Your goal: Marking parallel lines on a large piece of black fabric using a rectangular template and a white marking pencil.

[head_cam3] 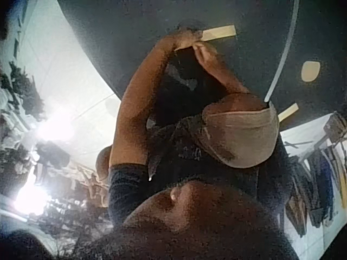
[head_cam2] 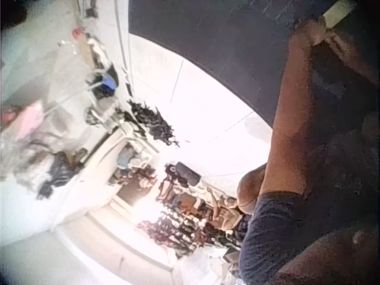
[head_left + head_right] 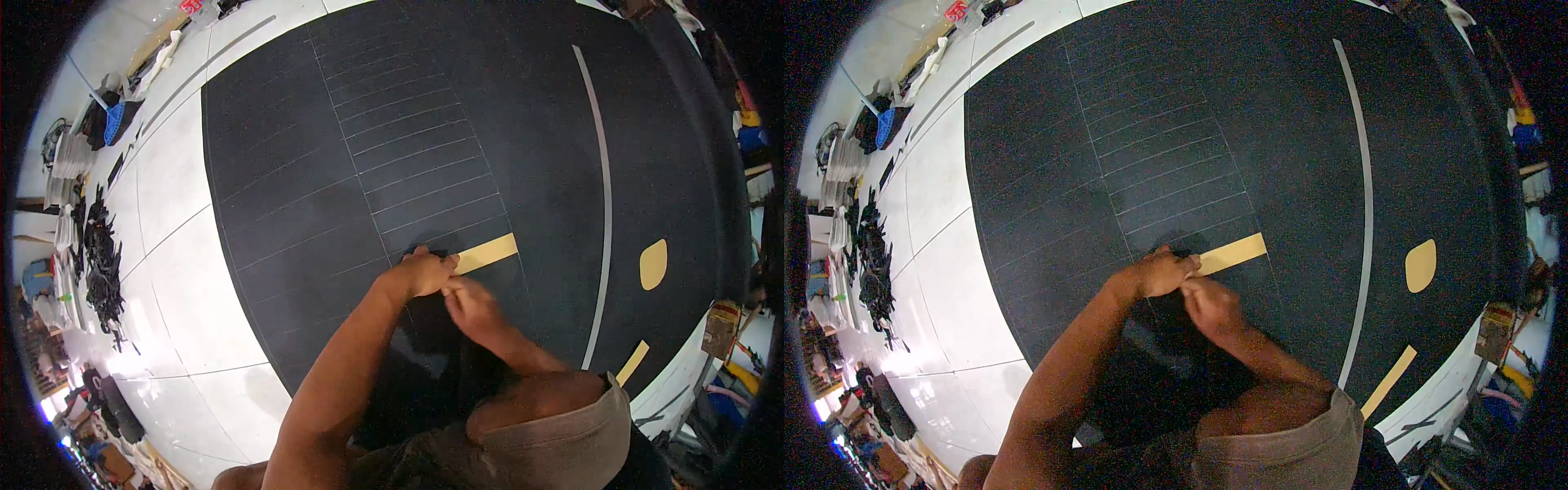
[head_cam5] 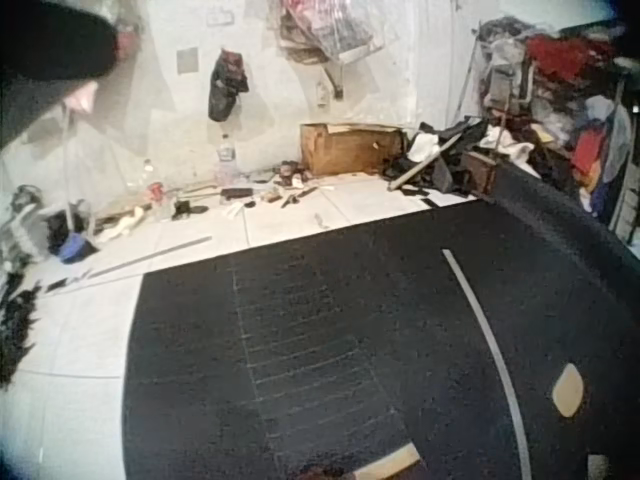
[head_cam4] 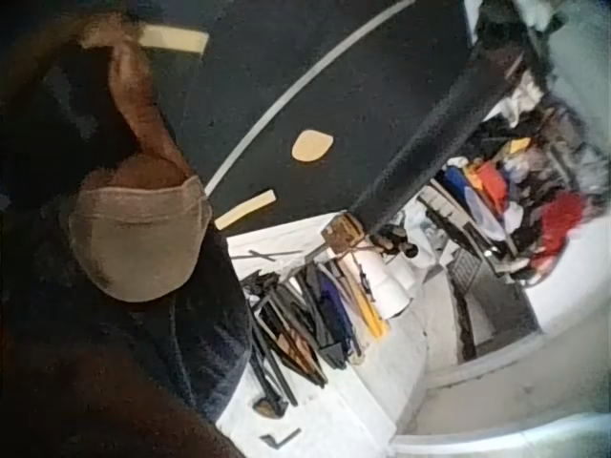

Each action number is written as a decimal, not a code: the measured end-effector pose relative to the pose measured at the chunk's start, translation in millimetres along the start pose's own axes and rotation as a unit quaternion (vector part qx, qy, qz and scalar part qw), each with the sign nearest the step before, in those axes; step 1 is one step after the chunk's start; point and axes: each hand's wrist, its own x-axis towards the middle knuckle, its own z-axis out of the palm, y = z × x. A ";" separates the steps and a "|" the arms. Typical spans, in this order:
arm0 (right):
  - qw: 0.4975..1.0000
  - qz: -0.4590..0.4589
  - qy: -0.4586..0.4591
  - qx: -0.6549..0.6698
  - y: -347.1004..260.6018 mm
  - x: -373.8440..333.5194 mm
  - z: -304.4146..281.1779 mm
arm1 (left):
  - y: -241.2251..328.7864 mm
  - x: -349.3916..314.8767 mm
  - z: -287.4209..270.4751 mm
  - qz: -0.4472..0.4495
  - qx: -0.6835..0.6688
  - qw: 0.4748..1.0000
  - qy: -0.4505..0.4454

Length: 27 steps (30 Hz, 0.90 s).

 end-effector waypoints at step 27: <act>0.966 0.219 0.103 -0.089 56.8 -4.2 -75.0 | 2.6 -3.9 -2.9 -0.010 -0.020 1.000 -0.007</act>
